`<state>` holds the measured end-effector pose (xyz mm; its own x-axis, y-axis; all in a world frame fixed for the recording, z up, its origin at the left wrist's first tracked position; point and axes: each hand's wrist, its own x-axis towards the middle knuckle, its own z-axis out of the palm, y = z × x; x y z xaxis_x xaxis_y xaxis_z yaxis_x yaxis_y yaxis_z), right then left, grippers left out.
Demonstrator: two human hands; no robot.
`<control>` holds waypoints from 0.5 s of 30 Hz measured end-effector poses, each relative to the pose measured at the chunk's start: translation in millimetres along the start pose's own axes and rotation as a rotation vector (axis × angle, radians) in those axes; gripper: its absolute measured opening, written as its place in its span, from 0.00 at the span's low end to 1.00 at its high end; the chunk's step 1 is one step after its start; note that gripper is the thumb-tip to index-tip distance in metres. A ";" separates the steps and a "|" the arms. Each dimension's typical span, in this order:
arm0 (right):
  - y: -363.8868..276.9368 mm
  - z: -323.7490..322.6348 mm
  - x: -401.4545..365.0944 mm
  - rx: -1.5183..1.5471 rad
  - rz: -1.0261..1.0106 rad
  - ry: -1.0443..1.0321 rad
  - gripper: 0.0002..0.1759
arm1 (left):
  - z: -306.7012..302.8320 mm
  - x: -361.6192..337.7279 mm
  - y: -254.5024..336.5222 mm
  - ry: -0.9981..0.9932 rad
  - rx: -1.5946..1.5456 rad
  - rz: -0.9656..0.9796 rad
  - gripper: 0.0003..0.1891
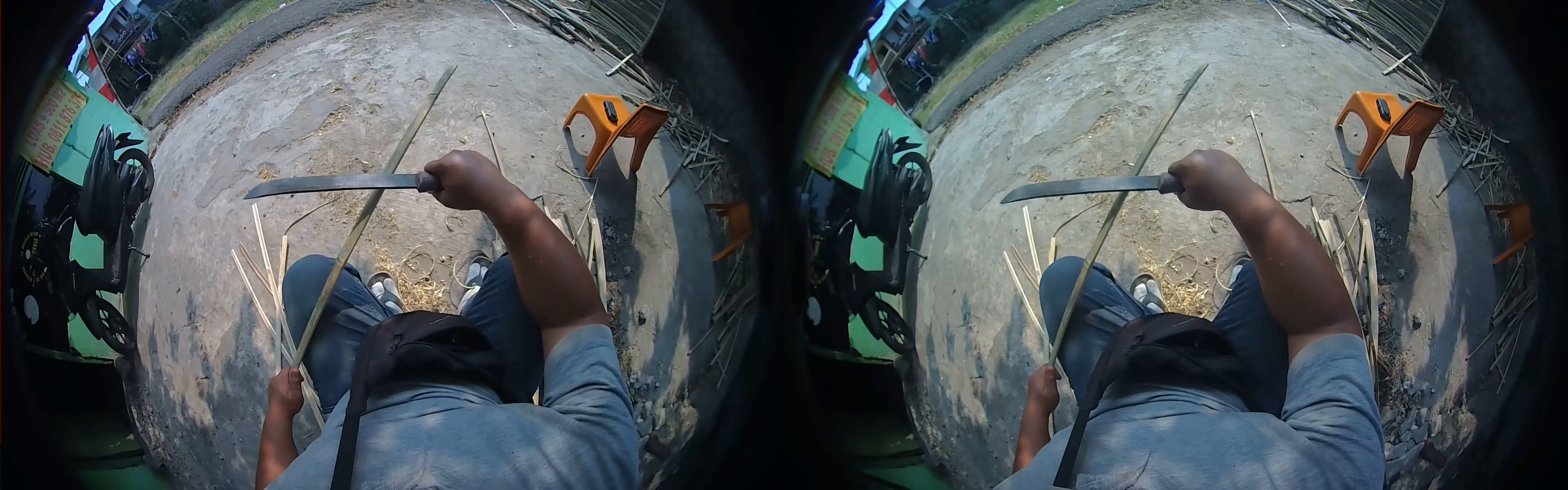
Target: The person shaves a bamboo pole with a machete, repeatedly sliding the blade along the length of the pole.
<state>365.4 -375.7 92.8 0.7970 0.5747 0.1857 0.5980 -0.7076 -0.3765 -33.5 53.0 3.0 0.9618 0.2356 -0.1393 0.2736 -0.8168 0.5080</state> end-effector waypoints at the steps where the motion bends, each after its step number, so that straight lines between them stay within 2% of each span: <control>1: -4.5 -0.9 0.1 -0.007 -0.014 -0.032 0.04 | 0.5 0.3 -0.2 -0.001 0.002 -0.002 0.36; 5: -20.8 -3.2 -0.7 -0.078 -0.083 -0.063 0.06 | 1.9 0.3 -1.6 0.010 0.009 0.004 0.35; 9: -1.4 -4.2 8.0 -0.059 0.087 -0.129 0.08 | 5.5 -2.2 3.2 0.041 -0.001 0.017 0.35; 13: 20.2 -12.0 9.0 0.047 0.333 -0.031 0.09 | 6.7 -2.3 6.5 0.058 0.022 -0.005 0.35; 15: 17.2 -17.9 3.2 0.054 0.296 -0.032 0.10 | 6.7 -2.4 5.5 0.063 0.029 -0.004 0.35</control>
<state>379.8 -393.4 103.1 0.9322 0.3605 0.0324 0.3345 -0.8239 -0.4575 -34.3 44.4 0.4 0.9588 0.2704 -0.0870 0.2781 -0.8306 0.4825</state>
